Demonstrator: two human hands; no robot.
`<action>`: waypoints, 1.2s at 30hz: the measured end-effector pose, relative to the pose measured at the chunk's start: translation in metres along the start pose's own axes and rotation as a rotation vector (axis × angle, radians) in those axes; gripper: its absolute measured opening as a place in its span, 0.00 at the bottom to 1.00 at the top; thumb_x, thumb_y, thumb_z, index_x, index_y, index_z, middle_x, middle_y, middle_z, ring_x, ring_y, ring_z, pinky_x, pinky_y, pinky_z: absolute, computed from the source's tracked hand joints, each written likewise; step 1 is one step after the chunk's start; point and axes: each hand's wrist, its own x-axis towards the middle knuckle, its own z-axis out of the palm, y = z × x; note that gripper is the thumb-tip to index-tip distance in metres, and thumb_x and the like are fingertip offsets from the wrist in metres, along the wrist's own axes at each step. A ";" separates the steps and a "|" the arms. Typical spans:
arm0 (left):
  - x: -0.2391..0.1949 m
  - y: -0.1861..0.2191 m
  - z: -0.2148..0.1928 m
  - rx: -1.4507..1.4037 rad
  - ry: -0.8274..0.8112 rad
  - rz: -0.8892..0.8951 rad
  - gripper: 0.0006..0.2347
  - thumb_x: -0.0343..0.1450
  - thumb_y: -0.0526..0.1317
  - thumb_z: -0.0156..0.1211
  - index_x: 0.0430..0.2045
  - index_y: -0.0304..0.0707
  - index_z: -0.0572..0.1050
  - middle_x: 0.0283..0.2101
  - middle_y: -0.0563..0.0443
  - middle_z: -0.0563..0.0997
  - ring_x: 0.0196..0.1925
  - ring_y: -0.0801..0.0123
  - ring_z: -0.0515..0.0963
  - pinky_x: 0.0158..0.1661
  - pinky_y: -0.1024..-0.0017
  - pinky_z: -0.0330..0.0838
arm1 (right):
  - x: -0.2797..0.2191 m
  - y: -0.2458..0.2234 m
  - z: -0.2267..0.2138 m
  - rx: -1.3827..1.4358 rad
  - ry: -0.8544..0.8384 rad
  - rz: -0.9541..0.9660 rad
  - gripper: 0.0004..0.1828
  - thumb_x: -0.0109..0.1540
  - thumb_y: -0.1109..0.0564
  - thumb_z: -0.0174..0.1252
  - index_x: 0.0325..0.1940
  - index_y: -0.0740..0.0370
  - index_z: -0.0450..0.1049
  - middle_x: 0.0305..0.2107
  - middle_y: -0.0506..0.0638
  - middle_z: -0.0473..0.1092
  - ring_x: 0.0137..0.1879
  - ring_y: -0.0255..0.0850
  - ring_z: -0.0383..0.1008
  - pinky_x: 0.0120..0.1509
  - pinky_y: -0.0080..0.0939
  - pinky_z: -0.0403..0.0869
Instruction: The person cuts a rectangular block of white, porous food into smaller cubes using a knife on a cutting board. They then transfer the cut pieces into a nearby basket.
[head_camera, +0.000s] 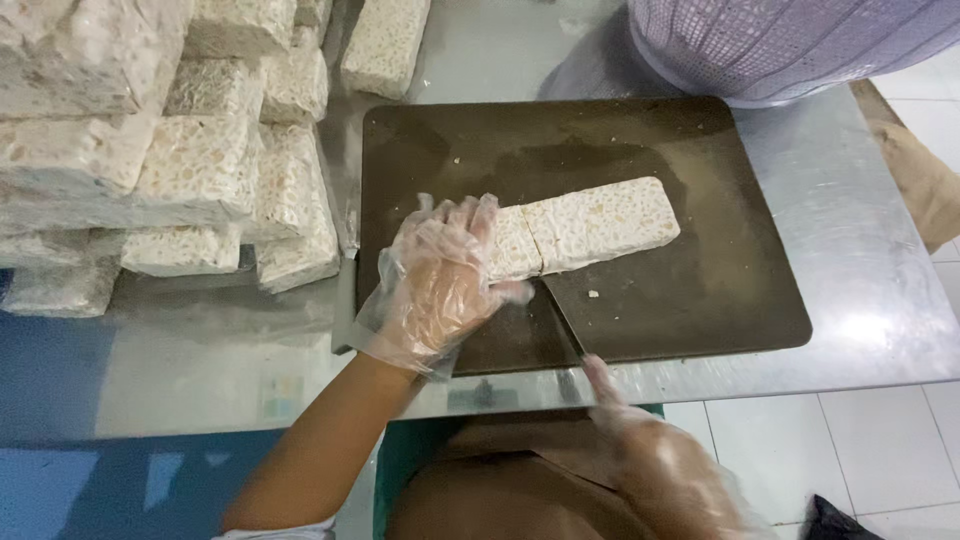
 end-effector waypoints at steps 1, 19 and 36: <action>0.000 0.000 -0.009 0.035 -0.047 -0.007 0.51 0.58 0.76 0.58 0.67 0.34 0.56 0.61 0.33 0.71 0.63 0.45 0.69 0.65 0.53 0.50 | -0.019 0.013 -0.016 -0.070 0.122 -0.046 0.28 0.69 0.48 0.54 0.74 0.40 0.63 0.57 0.47 0.74 0.62 0.33 0.71 0.73 0.55 0.52; 0.141 -0.083 -0.014 0.084 0.128 -0.076 0.41 0.54 0.72 0.70 0.43 0.31 0.70 0.35 0.41 0.80 0.35 0.56 0.78 0.38 0.58 0.77 | 0.015 -0.020 -0.103 1.353 0.753 -1.224 0.26 0.71 0.50 0.56 0.69 0.66 0.66 0.29 0.41 0.65 0.27 0.26 0.61 0.27 0.25 0.63; 0.126 0.100 -0.019 -0.104 -0.605 -0.120 0.55 0.64 0.72 0.54 0.75 0.34 0.32 0.60 0.30 0.72 0.50 0.50 0.82 0.43 0.61 0.80 | 0.002 -0.022 -0.104 1.408 0.688 -0.961 0.28 0.68 0.48 0.54 0.69 0.63 0.65 0.23 0.44 0.63 0.24 0.30 0.59 0.25 0.29 0.62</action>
